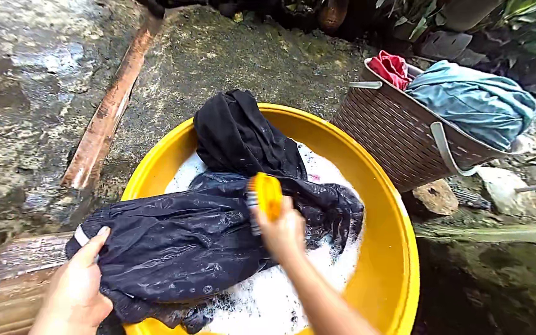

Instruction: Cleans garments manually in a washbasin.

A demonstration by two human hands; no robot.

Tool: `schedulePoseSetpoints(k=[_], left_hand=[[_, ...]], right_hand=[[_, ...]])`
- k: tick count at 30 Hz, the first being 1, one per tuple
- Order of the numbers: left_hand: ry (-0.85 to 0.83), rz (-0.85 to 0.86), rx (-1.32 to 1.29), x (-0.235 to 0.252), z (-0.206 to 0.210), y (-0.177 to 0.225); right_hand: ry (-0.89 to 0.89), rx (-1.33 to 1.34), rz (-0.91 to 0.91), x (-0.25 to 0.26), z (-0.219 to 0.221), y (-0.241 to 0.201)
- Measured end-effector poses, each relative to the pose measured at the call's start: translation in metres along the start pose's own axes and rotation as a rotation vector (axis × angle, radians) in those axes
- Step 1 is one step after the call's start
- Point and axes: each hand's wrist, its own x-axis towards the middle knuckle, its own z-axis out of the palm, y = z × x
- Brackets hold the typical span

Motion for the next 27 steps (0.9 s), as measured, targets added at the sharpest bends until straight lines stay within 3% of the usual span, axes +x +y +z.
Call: schedulePoseSetpoints(k=[2, 4, 5, 7, 9, 12, 14, 16, 17, 19, 22, 23, 25, 27], left_hand=[[-0.032, -0.013, 0.041, -0.006, -0.001, -0.001], [-0.046, 0.005, 0.022, -0.01, -0.009, -0.002], [-0.049, 0.012, -0.027, -0.011, -0.015, -0.002], [-0.084, 0.073, -0.088, -0.019, -0.032, -0.001], [-0.081, 0.173, -0.116, -0.025, -0.045, 0.002], [-0.06, 0.259, -0.16, -0.028, -0.049, 0.012], [-0.073, 0.289, -0.137, -0.024, -0.044, 0.015], [-0.072, 0.27, -0.074, -0.019, -0.039, 0.01], [-0.092, 0.26, -0.03, -0.017, -0.037, 0.006], [-0.081, 0.222, 0.028, -0.015, -0.032, -0.002], [-0.089, 0.237, 0.015, -0.012, -0.036, -0.003], [-0.085, 0.276, -0.005, -0.012, -0.04, 0.0], [-0.06, 0.337, -0.002, -0.012, -0.05, 0.005], [-0.038, 0.337, 0.002, -0.016, -0.057, 0.008]], right_hand=[[-0.083, 0.217, -0.313, -0.055, 0.042, -0.067], [-0.226, 0.162, -0.568, -0.086, 0.074, -0.104], [-0.253, 0.095, -0.605, -0.086, 0.083, -0.105], [-0.231, -0.038, -0.512, -0.058, 0.088, -0.068], [-0.03, -0.15, -0.385, -0.019, 0.078, 0.001], [-0.037, -0.368, -0.01, 0.039, 0.019, 0.099], [-0.104, -0.44, 0.163, 0.061, -0.011, 0.116], [-0.111, -0.307, 0.219, 0.049, -0.019, 0.081], [-0.107, -0.157, 0.179, 0.03, -0.015, 0.048], [-0.174, 0.106, -0.073, -0.03, 0.012, -0.024], [-0.245, 0.128, -0.572, -0.1, 0.072, -0.077], [-0.178, 0.087, -0.638, -0.1, 0.084, -0.07], [0.047, -0.013, -0.601, -0.066, 0.092, -0.02], [0.178, -0.169, -0.364, -0.016, 0.07, 0.057]])
